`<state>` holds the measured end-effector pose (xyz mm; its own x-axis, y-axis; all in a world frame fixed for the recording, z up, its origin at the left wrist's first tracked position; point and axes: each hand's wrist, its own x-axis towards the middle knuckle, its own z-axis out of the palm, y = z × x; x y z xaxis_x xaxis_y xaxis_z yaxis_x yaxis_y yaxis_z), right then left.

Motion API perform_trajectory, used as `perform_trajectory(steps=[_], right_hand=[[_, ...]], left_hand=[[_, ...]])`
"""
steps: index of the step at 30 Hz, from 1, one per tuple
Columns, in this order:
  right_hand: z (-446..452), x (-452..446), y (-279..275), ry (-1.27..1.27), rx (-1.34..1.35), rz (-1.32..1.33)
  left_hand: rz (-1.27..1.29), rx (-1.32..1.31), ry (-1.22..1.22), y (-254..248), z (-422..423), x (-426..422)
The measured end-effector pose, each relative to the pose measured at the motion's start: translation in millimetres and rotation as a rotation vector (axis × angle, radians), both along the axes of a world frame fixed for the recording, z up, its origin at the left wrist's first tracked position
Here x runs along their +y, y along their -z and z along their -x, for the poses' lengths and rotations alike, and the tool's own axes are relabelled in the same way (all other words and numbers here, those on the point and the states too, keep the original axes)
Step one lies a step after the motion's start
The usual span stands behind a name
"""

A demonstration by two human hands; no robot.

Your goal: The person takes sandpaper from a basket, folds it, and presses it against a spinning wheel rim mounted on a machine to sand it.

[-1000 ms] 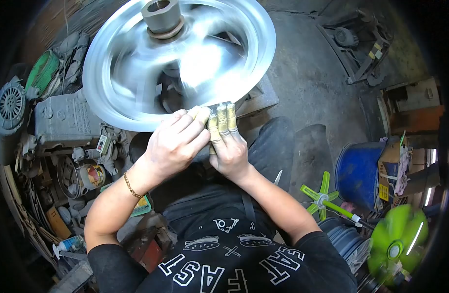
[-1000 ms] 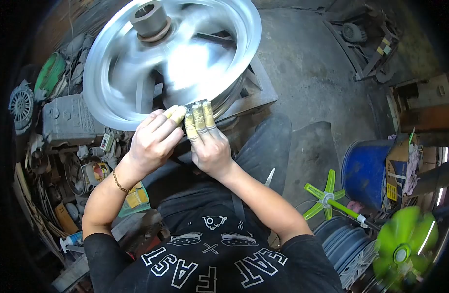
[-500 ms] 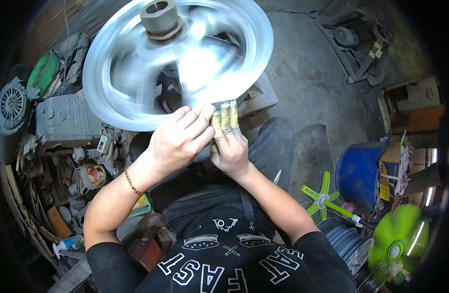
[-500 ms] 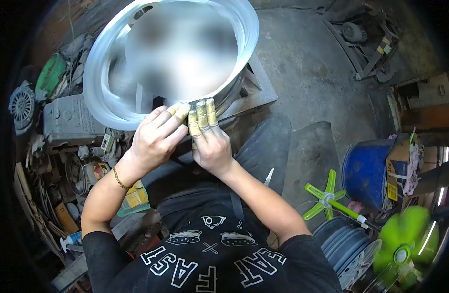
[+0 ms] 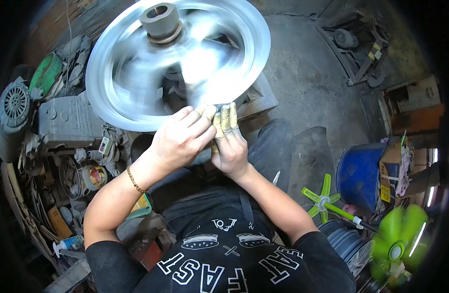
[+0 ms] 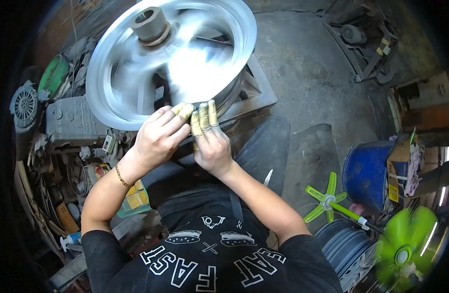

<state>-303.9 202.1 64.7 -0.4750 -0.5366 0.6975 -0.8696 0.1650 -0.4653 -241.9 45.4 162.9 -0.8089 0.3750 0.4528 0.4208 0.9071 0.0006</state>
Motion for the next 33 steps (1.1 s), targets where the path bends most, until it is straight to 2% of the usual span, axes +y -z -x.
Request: perform_trajectory(steps=[6,12,22,33], right_hand=[[-1.2,-4.2,1.3,-0.019,0.008,0.025],[-0.7,-6.1,-8.1,-0.116,0.046,-0.042],[-2.1,-24.2,-38.5,-0.223,0.132,-0.090],[-7.7,-35.8,-41.2,-0.209,0.142,-0.092]], left_hand=[[0.001,-0.079,-0.029,-0.5,-5.8,-2.0],[0.016,-0.068,-0.143,2.7,-24.6,-3.1],[-0.085,0.026,-0.179,3.4,-42.5,-22.6],[-0.111,-0.047,-0.206,0.5,-51.1,-34.3]])
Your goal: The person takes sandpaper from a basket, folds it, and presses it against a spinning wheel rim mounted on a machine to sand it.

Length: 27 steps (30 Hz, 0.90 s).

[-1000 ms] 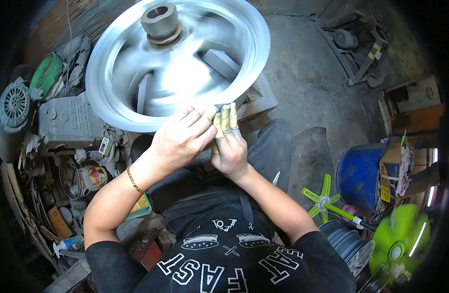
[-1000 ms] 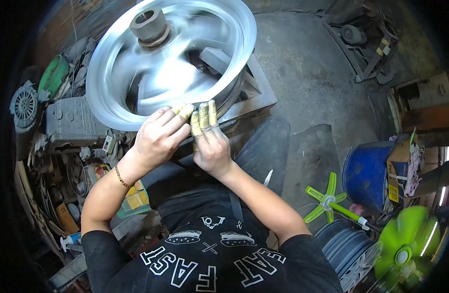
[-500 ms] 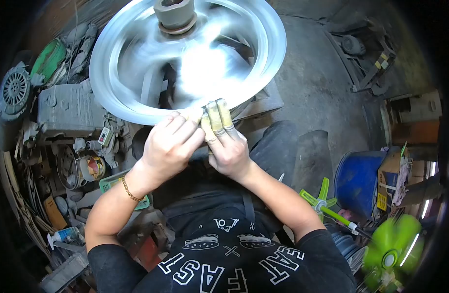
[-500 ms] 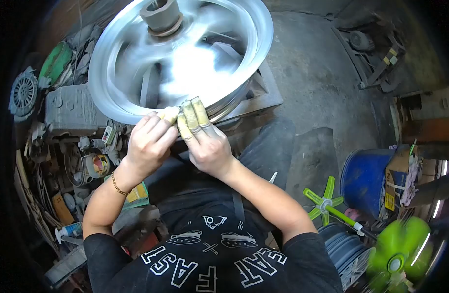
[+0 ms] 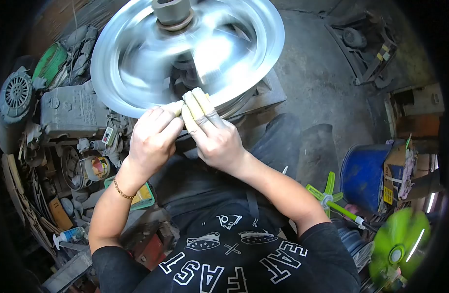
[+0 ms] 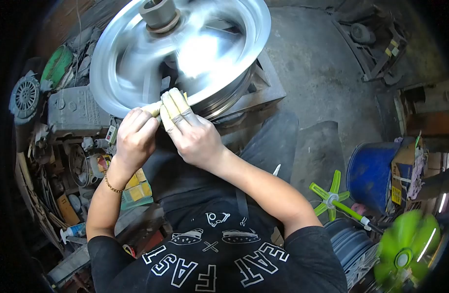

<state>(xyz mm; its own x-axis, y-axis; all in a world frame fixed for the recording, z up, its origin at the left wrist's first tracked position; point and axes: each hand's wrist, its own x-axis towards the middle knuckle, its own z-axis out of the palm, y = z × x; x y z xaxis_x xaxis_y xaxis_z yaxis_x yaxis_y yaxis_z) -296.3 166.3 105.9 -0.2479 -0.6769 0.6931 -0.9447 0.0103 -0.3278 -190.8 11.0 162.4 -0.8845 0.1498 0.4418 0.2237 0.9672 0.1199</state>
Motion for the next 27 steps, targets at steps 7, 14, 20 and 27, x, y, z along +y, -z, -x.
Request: perform_trajectory(steps=[7,14,20,27], right_hand=[[-4.0,14.1,8.2,0.071,-0.038,0.008],[-4.4,28.0,20.4,0.158,-0.092,-0.002],[-3.6,29.4,28.0,0.211,-0.114,0.049],[1.5,33.5,31.1,0.263,-0.140,0.105]], left_hand=[[0.018,0.074,0.062,1.0,14.5,13.9],[0.056,0.046,0.145,4.8,30.1,20.9],[0.142,0.100,0.179,6.1,41.2,25.7],[0.215,0.072,0.190,3.4,53.4,34.9]])
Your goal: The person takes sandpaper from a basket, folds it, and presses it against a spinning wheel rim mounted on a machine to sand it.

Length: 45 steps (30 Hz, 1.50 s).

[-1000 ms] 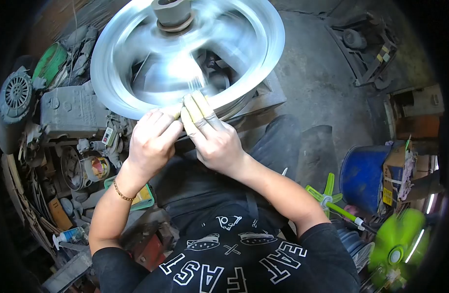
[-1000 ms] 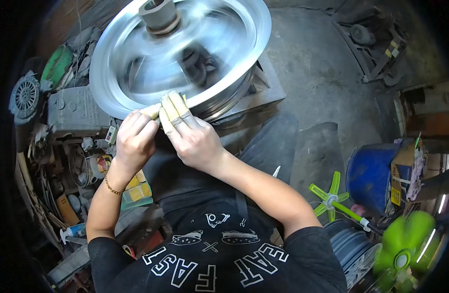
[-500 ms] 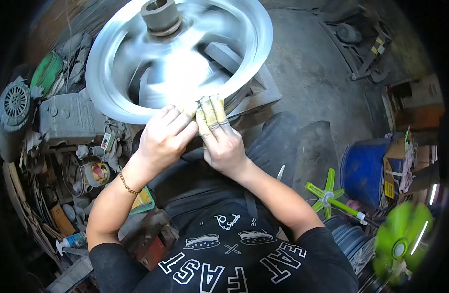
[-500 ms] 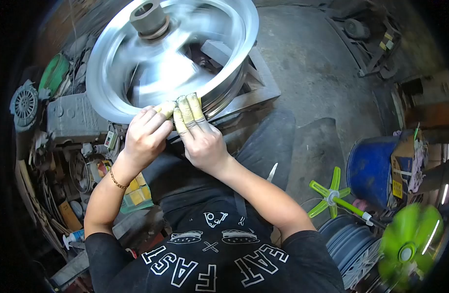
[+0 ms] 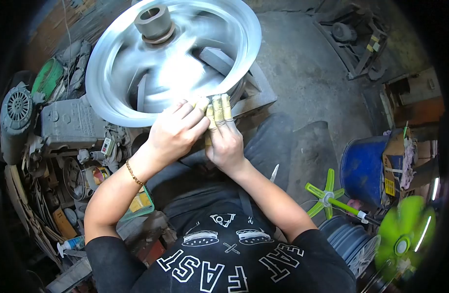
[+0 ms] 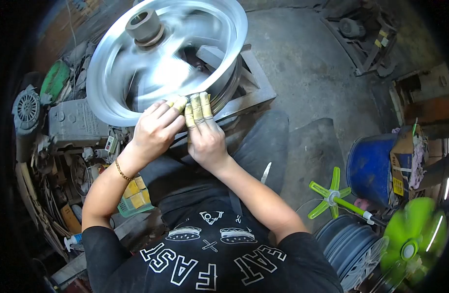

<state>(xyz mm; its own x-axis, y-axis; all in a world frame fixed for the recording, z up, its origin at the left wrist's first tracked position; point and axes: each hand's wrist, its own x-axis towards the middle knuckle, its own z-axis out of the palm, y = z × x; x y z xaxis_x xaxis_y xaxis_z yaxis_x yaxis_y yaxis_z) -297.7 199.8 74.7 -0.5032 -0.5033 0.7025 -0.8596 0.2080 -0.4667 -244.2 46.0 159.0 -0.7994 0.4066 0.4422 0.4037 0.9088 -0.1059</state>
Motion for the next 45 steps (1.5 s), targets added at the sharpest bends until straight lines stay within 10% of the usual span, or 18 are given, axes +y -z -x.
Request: perform_trajectory(steps=[5,10,16,23,36,45], right_hand=[[23.6,31.4,-16.0,0.031,-0.030,-0.046],[38.0,71.3,-73.3,0.011,-0.817,0.396],[44.0,46.6,-99.5,-0.161,-1.023,0.447],[33.5,21.1,-110.8,-0.240,-1.183,0.563],[29.2,7.9,-120.9,-0.420,-1.209,0.322],[35.7,9.3,-117.5,-0.542,-1.289,0.287]], left_hand=[[0.054,0.023,0.107,-9.4,33.3,14.5],[-1.125,-0.215,-0.145,-33.3,23.7,33.7],[-2.102,-0.359,-0.040,-27.0,10.8,44.0],[-2.072,-0.345,-0.068,-27.8,-14.8,34.1],[-1.192,-0.173,-0.371,-34.1,-30.2,2.0],[-1.467,-0.343,-0.268,-41.0,-28.7,-2.7]])
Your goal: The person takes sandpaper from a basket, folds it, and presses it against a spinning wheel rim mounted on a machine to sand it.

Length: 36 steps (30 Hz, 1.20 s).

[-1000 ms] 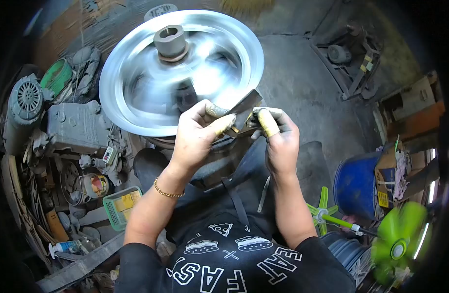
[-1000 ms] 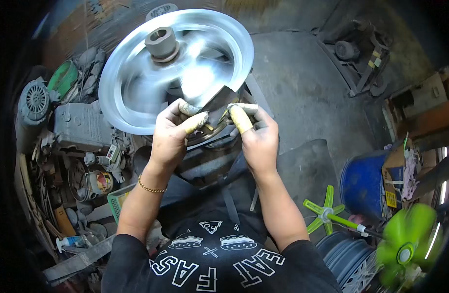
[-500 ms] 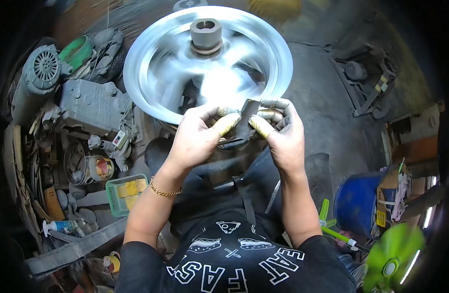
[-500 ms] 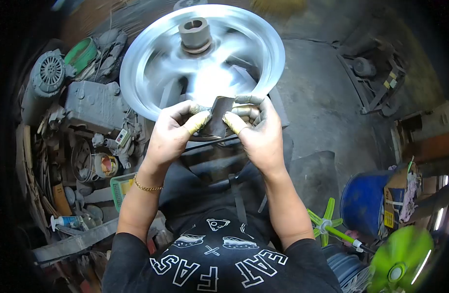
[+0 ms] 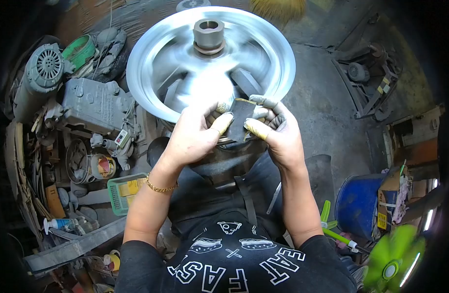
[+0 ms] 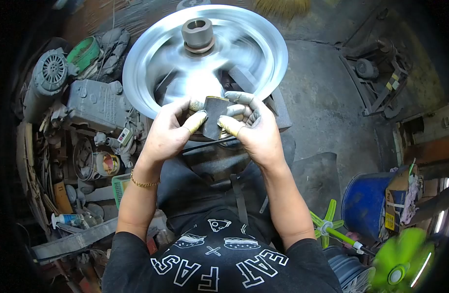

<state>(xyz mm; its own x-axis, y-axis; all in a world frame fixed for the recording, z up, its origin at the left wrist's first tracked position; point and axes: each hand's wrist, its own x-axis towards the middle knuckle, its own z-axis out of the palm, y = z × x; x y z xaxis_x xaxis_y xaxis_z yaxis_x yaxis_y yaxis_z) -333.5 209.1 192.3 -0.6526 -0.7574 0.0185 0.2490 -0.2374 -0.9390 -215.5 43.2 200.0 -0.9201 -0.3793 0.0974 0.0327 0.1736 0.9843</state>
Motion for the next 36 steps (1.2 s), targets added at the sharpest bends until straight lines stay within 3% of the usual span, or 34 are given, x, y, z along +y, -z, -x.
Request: perform_trajectory(steps=[2,5,6,10,13,15,16,17,18,19,21,23,25,30,36], right_hand=[[1.2,1.2,-3.2,-0.018,0.036,-0.061],[3.3,2.7,-8.4,-0.095,0.087,-0.164],[4.6,3.0,-9.0,-0.151,0.104,-0.208],[13.1,1.4,-1.0,-0.140,0.176,-0.219],[14.0,0.5,-2.6,-0.102,0.234,-0.168],[13.0,0.0,-7.0,-0.105,0.247,-0.167],[15.1,-0.5,-7.4,-0.107,0.246,-0.166],[19.0,-0.5,-7.8,-0.068,0.538,-0.155],[21.1,-0.5,-7.7,-0.026,0.828,-0.142],[21.4,-1.0,-7.3,-0.026,0.826,-0.141],[22.7,-0.9,-5.0,-0.053,1.022,-0.412],[22.1,-5.3,11.2,0.100,1.327,-0.183],[20.3,-2.2,27.1,0.161,1.476,-0.162],[4.2,4.6,66.2,0.247,1.560,-0.186],[0.0,4.9,77.5,0.298,1.651,-0.237]], left_hand=[[0.118,0.065,0.011,2.7,0.7,-4.5],[0.052,-0.060,0.027,-5.0,-0.4,-2.9],[0.081,0.020,0.029,-8.0,-0.1,0.0],[-0.109,-0.006,-0.007,-4.8,-1.3,2.8],[0.031,0.043,0.084,7.2,-2.0,-5.7],[0.009,-0.101,0.081,6.0,-5.3,-7.5],[0.262,0.015,0.043,5.4,-3.6,-7.6],[0.513,0.131,0.004,5.3,-1.6,-7.2],[0.655,0.209,-0.041,5.8,1.6,-5.1],[0.762,0.261,-0.049,5.6,6.0,-4.7],[0.911,0.277,-0.061,11.4,12.7,-3.4],[0.936,0.263,-0.050,13.7,15.0,4.5],[0.962,0.278,-0.018,20.3,16.2,8.8],[1.211,0.274,0.060,47.4,13.7,8.2],[1.283,0.296,0.118,50.6,17.7,3.2]])
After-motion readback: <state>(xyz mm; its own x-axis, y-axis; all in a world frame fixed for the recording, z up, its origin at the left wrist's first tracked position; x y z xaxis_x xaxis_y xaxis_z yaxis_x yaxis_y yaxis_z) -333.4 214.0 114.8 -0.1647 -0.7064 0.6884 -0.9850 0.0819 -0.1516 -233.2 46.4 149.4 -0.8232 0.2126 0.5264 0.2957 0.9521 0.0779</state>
